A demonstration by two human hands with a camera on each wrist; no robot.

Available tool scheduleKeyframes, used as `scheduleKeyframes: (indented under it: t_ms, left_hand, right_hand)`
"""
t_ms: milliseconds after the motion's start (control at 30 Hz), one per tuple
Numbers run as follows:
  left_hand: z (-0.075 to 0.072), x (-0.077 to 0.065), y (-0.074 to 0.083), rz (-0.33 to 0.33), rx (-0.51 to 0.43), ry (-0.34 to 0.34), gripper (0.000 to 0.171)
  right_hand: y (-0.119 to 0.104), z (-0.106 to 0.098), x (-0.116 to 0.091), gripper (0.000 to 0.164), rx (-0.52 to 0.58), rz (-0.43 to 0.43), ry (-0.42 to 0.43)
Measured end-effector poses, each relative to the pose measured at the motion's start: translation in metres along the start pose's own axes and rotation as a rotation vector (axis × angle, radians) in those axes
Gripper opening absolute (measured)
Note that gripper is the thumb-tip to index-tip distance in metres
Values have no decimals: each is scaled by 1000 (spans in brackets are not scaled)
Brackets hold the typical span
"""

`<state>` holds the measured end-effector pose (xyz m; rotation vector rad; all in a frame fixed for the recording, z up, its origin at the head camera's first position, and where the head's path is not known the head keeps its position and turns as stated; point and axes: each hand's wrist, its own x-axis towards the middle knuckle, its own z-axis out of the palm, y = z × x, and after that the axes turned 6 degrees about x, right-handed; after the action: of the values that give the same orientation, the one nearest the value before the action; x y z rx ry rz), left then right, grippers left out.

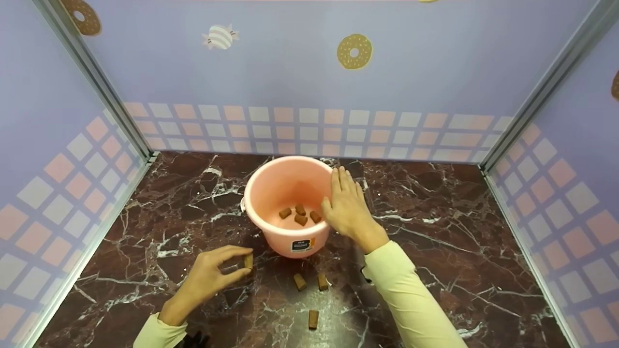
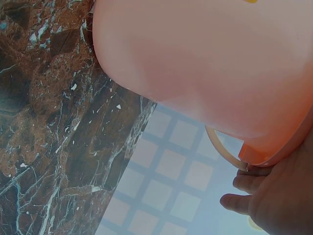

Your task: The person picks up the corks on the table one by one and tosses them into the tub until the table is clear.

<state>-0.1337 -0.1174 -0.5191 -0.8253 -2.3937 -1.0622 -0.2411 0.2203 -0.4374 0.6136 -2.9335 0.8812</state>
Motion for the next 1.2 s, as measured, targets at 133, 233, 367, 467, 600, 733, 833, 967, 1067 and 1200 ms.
scheduleKeyframes:
  t_ms: [133, 233, 367, 467, 600, 733, 833, 967, 1067, 1200]
  left_hand:
    - [-3, 4, -1, 12, 1, 36, 42]
    - [-6, 6, -1, 16, 1, 58, 43]
    - [-10, 10, 0, 17, 11, 74, 43]
    - [-13, 12, 1, 10, 15, 77, 42]
    - [-16, 17, 4, -4, 23, 77, 42]
    - [-19, 21, 6, -17, 32, 81, 42]
    - [-21, 25, 7, -16, 29, 89, 42]
    - [-24, 30, 7, 8, 20, 111, 44]
    - [-26, 34, 8, 24, 14, 132, 44]
    - [-28, 39, 10, 38, 5, 158, 43]
  right_hand:
    - [1, 0, 0, 74, -1, -5, 8]
    - [1, 1, 0, 74, -3, -9, 10]
    - [1, 0, 0, 74, -6, -14, 12]
    - [1, 0, 0, 74, -6, -12, 11]
    - [1, 0, 0, 74, -6, -9, 7]
    - [0, 1, 0, 74, -7, -13, 9]
    - [0, 1, -1, 74, -5, -21, 21]
    - [0, 1, -1, 74, -6, -30, 34]
    - [0, 1, -1, 74, -9, -33, 35]
    - [1, 2, -1, 74, -11, -36, 37]
